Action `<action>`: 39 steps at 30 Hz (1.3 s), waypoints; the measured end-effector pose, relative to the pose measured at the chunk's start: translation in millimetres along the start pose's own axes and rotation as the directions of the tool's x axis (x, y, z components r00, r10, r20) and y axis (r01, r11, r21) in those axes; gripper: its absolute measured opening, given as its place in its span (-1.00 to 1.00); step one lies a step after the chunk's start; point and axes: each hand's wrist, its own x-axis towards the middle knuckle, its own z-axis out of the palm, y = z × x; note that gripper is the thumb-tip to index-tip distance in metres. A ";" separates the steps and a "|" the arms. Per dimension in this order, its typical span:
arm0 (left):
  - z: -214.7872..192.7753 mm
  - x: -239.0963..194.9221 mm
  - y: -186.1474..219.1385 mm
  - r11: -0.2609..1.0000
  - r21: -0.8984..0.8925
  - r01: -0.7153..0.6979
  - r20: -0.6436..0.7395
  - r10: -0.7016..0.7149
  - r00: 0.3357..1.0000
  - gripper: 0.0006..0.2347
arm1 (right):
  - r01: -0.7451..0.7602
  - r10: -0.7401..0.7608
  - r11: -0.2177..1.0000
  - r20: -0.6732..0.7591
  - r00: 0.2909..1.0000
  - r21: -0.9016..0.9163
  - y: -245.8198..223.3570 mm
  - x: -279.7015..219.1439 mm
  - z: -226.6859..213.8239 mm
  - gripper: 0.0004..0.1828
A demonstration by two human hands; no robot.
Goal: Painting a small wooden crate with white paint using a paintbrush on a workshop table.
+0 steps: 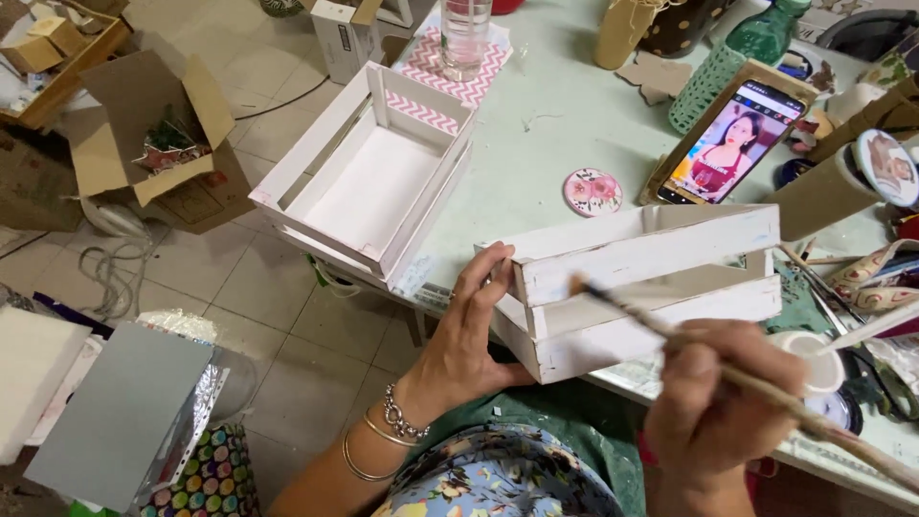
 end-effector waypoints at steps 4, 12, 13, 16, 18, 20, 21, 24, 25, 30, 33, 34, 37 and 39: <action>0.6 -0.7 -2.2 1.000 -0.016 0.004 -0.004 -0.004 1.000 -0.24 | -0.039 0.023 0.991 -0.129 0.991 -0.125 -22.7 0.0 2.7 -0.92; -0.4 -4.1 -3.3 1.000 0.018 0.005 0.016 -0.005 1.000 -0.16 | -0.049 0.051 0.997 -0.047 0.998 0.058 -8.7 -6.9 6.1 -0.84; -0.8 -3.9 -2.9 1.000 0.002 0.005 0.019 -0.005 1.000 -0.15 | -0.073 0.076 0.995 -0.041 0.996 0.066 -3.8 -4.6 3.3 -0.84; -0.9 -4.3 -2.8 1.000 -0.010 0.002 0.018 -0.002 1.000 -0.13 | -0.151 0.157 0.984 -0.058 0.986 0.092 -1.3 -3.5 -0.5 -0.81; -1.3 -3.8 -2.7 1.000 -0.006 -0.002 0.018 0.002 1.000 -0.12 | -0.205 0.215 0.972 -0.085 0.973 0.111 -1.2 -5.1 0.2 -0.79; -2.3 -2.3 -1.8 1.000 0.009 -0.008 0.013 0.008 1.000 -0.17 | -0.147 0.151 0.980 -0.019 0.988 0.136 1.2 -6.9 2.2 -0.84; -2.2 -1.4 -1.5 1.000 0.009 -0.011 0.013 0.010 1.000 -0.17 | -0.145 0.149 0.980 -0.020 0.989 0.136 1.4 -6.2 2.6 -0.84; -2.5 -1.1 0.2 1.000 0.014 0.000 0.003 0.000 1.000 -0.18 | -0.163 0.170 0.979 -0.040 0.985 0.126 1.4 -6.4 3.4 -0.80; -2.9 -1.5 0.3 1.000 0.010 0.003 0.009 -0.003 1.000 -0.18 | -0.113 0.120 0.986 -0.047 0.992 0.123 1.9 -7.0 3.8 -0.81; -0.4 -3.8 -2.0 0.999 0.036 0.000 0.001 0.000 1.000 -0.18 | -0.036 0.038 0.988 -0.009 0.999 0.149 6.5 -6.8 4.8 -0.84; -2.0 -2.5 -0.9 0.999 0.041 -0.002 0.013 0.001 1.000 -0.18 | -0.109 0.114 0.987 -0.037 0.993 0.115 2.2 -4.1 5.0 -0.80; -2.4 -1.9 -0.5 1.000 0.024 -0.009 0.013 0.009 1.000 -0.18 | -0.107 0.113 0.986 -0.040 0.993 0.129 0.9 -5.3 5.5 -0.80; -3.0 -1.3 0.0 1.000 -0.003 -0.006 0.017 0.006 1.000 -0.18 | -0.076 0.081 0.988 -0.032 0.996 0.132 4.7 -4.7 5.0 -0.82; -1.7 -3.2 -1.3 1.000 -0.012 0.003 0.019 -0.003 1.000 -0.17 | -0.045 0.048 0.991 -0.019 0.999 0.122 7.5 -5.9 3.2 -0.84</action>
